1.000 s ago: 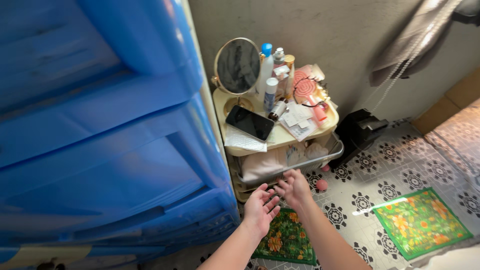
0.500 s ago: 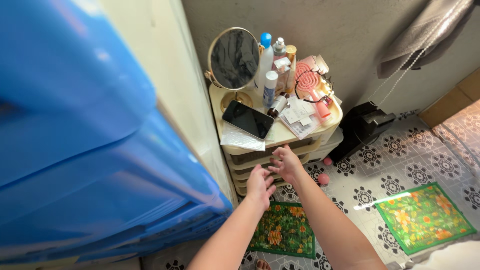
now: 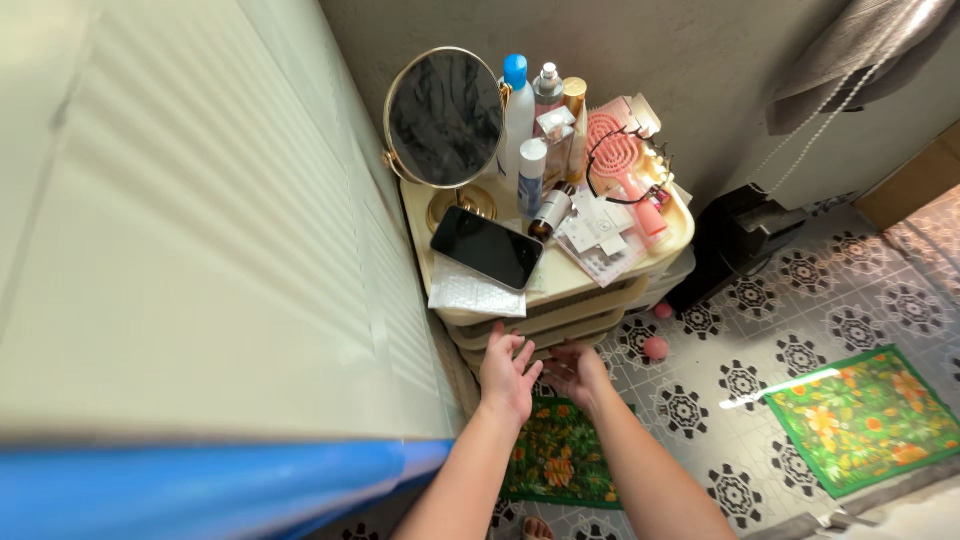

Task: The person repeatedly opens and closes multiple drawers in a blue plastic storage unit and a small beige rolling cart. They handle folded clothes and a white cable inside the drawers, then close each drawer after opening it.

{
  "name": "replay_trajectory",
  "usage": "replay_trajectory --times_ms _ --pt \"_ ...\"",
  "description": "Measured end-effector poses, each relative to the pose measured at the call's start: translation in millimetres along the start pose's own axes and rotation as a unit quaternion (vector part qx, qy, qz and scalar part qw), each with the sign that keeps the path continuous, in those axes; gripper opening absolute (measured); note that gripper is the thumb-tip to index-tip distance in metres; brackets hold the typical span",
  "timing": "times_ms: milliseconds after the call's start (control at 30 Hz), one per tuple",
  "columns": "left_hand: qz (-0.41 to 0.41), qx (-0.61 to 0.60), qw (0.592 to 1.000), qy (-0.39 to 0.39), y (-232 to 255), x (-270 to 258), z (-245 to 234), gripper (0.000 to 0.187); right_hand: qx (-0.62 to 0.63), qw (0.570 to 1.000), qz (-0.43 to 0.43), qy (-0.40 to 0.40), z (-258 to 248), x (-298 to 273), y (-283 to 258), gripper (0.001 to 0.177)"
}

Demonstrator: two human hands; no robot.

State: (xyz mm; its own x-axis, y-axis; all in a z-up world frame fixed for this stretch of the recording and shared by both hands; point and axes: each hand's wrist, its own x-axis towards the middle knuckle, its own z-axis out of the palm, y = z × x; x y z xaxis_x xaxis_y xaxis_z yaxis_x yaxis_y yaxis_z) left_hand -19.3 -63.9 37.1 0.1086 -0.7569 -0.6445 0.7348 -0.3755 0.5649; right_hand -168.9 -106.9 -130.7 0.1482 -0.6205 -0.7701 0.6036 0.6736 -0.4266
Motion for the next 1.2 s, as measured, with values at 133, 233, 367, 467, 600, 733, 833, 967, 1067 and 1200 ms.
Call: replay_trajectory --times_ms 133,233,367,467,600,733,833,967,1067,1200 --pt "0.005 -0.009 1.000 -0.004 -2.4 9.7 -3.8 0.084 -0.023 0.999 0.013 0.020 6.7 38.6 14.0 0.021" --pt "-0.005 -0.011 1.000 0.007 -1.8 10.9 0.1 0.084 -0.021 0.999 0.025 0.026 22.0 57.0 14.4 0.018" --pt "0.003 -0.041 0.999 -0.017 4.3 3.9 5.8 0.090 0.015 1.000 -0.003 -0.011 35.7 74.6 6.3 0.012" --pt "0.010 -0.074 0.997 -0.036 10.7 -0.6 8.0 0.094 0.035 0.999 0.008 -0.022 35.1 79.9 4.7 0.005" --pt "0.026 -0.064 0.995 -0.066 9.4 -1.9 11.7 0.097 0.024 0.999 -0.011 -0.034 14.9 68.3 11.1 0.013" --pt "0.019 -0.092 0.994 -0.061 7.3 2.1 9.8 0.092 0.017 1.000 0.008 -0.013 -12.2 47.0 27.9 0.013" --pt "0.016 -0.102 0.992 -0.076 7.4 4.3 9.3 0.086 0.001 1.000 0.004 -0.024 -41.5 21.4 43.8 0.022" --pt "0.012 -0.085 0.994 -0.067 10.3 3.5 7.8 0.080 0.023 1.000 0.004 0.020 -77.1 -20.0 69.2 0.026" --pt "0.009 -0.090 0.993 -0.074 14.0 2.5 9.3 0.075 0.018 0.999 0.014 0.027 -91.3 -49.2 79.1 0.032" --pt "0.014 -0.093 0.992 -0.088 14.6 4.4 7.3 0.071 0.018 0.998 0.034 0.054 -93.7 -78.4 82.3 0.046"
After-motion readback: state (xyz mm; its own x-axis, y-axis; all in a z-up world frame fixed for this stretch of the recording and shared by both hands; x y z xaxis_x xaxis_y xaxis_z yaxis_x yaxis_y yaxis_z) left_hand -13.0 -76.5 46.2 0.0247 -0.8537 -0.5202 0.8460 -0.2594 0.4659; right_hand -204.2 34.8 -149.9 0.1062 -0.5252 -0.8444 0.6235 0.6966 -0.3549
